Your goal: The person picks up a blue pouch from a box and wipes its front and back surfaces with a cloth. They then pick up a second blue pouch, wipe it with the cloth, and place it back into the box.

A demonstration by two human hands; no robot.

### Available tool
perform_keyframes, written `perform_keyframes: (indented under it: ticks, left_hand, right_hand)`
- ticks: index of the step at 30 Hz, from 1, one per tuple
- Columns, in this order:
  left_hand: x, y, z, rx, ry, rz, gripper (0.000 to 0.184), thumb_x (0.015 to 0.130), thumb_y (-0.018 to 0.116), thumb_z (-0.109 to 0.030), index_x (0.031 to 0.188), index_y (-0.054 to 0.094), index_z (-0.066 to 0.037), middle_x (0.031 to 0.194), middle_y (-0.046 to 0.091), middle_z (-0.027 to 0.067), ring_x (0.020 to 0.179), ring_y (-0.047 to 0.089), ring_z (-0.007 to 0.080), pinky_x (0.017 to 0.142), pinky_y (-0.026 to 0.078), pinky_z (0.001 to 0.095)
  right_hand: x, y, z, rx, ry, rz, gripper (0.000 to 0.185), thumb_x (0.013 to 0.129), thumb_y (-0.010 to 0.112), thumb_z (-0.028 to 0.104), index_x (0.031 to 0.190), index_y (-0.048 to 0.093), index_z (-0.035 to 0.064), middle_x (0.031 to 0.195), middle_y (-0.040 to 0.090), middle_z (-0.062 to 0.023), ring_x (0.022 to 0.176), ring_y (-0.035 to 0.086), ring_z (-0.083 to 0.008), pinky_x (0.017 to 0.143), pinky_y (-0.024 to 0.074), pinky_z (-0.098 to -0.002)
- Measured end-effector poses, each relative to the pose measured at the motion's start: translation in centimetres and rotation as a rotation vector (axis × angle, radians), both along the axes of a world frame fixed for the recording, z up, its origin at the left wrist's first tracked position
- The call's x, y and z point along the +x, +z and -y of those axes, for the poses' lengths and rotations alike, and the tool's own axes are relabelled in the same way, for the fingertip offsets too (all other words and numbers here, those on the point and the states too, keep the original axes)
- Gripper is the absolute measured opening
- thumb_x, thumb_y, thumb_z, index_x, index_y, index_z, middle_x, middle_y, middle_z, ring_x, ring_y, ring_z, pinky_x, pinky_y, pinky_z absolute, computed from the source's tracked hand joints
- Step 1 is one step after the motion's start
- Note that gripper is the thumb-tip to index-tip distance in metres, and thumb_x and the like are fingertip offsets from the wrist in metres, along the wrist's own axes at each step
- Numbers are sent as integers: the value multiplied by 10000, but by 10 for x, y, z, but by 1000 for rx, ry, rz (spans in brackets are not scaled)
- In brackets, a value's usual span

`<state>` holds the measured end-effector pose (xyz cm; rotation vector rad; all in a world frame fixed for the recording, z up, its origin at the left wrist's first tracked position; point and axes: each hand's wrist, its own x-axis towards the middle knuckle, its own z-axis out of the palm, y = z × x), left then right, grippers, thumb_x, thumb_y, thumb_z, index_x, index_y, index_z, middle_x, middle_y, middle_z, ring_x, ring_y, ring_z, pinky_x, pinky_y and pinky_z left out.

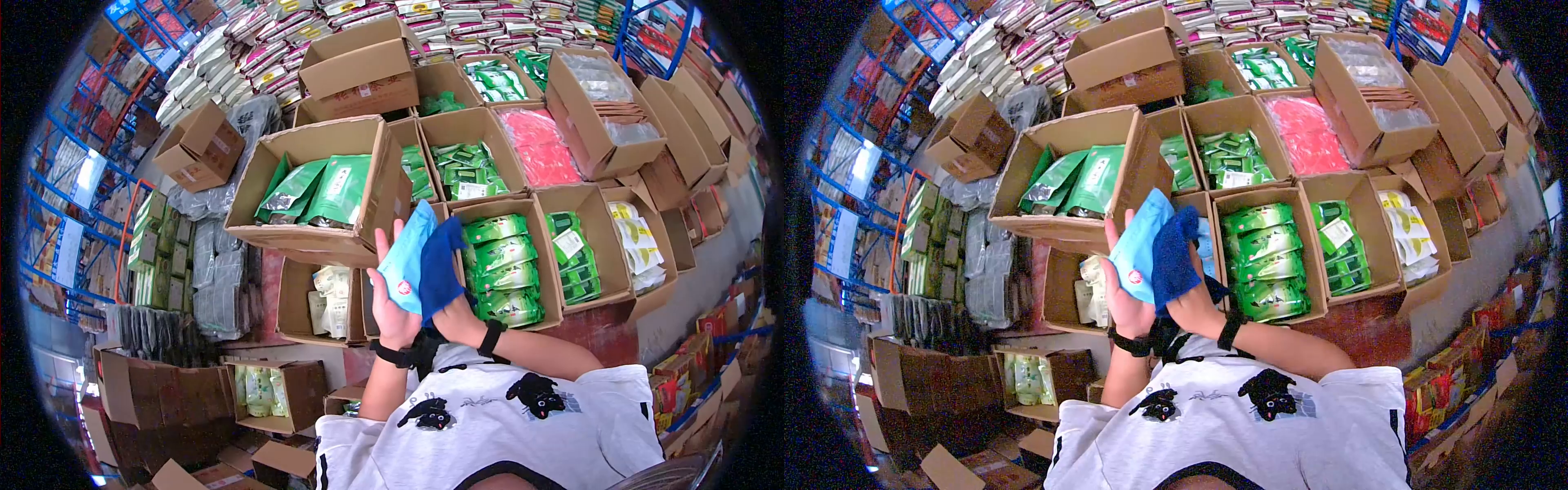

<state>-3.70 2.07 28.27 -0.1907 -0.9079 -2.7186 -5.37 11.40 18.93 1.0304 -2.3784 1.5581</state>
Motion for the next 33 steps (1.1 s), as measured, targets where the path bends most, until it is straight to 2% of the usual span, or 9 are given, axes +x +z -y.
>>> perform_keyframes:
  ticks: [6, 8, 15, 20, 22, 25, 28, 30, 33]
  left_hand:
    - [0, 10, 8, 66, 96, -9, 566, 929, 311, -430, 1418, 118, -221, 1465, 140, 78, 1331, 171, 304, 1086, 132, 457]
    - [1, 16, 11, 111, 86, -4, 532, 935, 313, -402, 1414, 138, -248, 1464, 149, 66, 1329, 177, 303, 1083, 135, 473]
    - [0, 24, 20, 279, -109, -287, 463, 954, 306, -314, 1402, 198, -273, 1432, 253, 42, 1301, 251, 273, 1073, 165, 463]
    - [10, -12, 20, 161, -79, -106, 612, 884, 461, -434, 1375, 278, -117, 1379, 314, 148, 1240, 348, 289, 1032, 263, 424]
    - [21, -51, 25, -498, 69, 201, 601, 816, 619, -337, 1283, 399, -27, 1309, 404, 135, 1190, 395, 257, 1011, 290, 372]
    - [43, -48, 22, -833, -346, 163, 485, 791, 656, -192, 1203, 472, -11, 1250, 459, 113, 1148, 424, 240, 991, 308, 350]
    - [40, -49, 1, -1068, -304, 485, 628, 868, 538, -383, 1331, 278, -48, 1321, 375, 81, 1210, 368, 227, 1008, 292, 415]
    - [36, -50, -11, -339, -93, 251, 572, 895, 483, -384, 1323, 300, -53, 1305, 396, 89, 1208, 373, 228, 1026, 270, 398]
    - [25, -40, -10, -318, -118, 165, 609, 909, 386, -453, 1337, 275, -34, 1330, 380, 104, 1218, 366, 242, 1040, 255, 404]
  right_hand:
    - [-9, 34, -12, 185, 75, -314, 525, 822, 495, 286, 1307, 384, 116, 1408, 143, -263, 1308, 77, -452, 1042, 85, -557]
    - [-18, 44, -9, -129, 28, -131, 564, 807, 525, 299, 1310, 372, 94, 1404, 188, -231, 1307, 78, -449, 1047, 81, -547]
    - [-57, -7, -33, -301, 46, 551, 380, 889, 431, 133, 1240, 412, -11, 1249, 459, -159, 1148, 445, -264, 989, 326, -347]
    - [-59, 15, -26, -657, -227, 812, 229, 866, 442, 81, 1019, 557, -45, 956, 609, -83, 882, 548, -147, 794, 421, -269]
    - [-68, 17, -30, -555, -278, 866, 266, 898, 431, 116, 1101, 532, -22, 1025, 593, -71, 922, 552, -134, 794, 434, -271]
    - [-72, 39, -28, -550, -298, 731, 219, 875, 443, 92, 1025, 556, -20, 936, 592, -63, 852, 532, -120, 759, 416, -265]
    - [-70, 54, -20, -529, -218, 425, 225, 870, 438, 79, 1053, 539, -4, 992, 589, -130, 938, 546, -226, 827, 400, -301]
    - [-59, 62, -19, -277, -243, -85, 266, 859, 429, 93, 1088, 532, 6, 1115, 549, -177, 1058, 496, -322, 925, 343, -383]
    - [-36, 82, -23, -60, -152, -238, 385, 840, 414, 178, 1187, 480, 25, 1306, 402, -180, 1245, 306, -362, 1021, 174, -502]
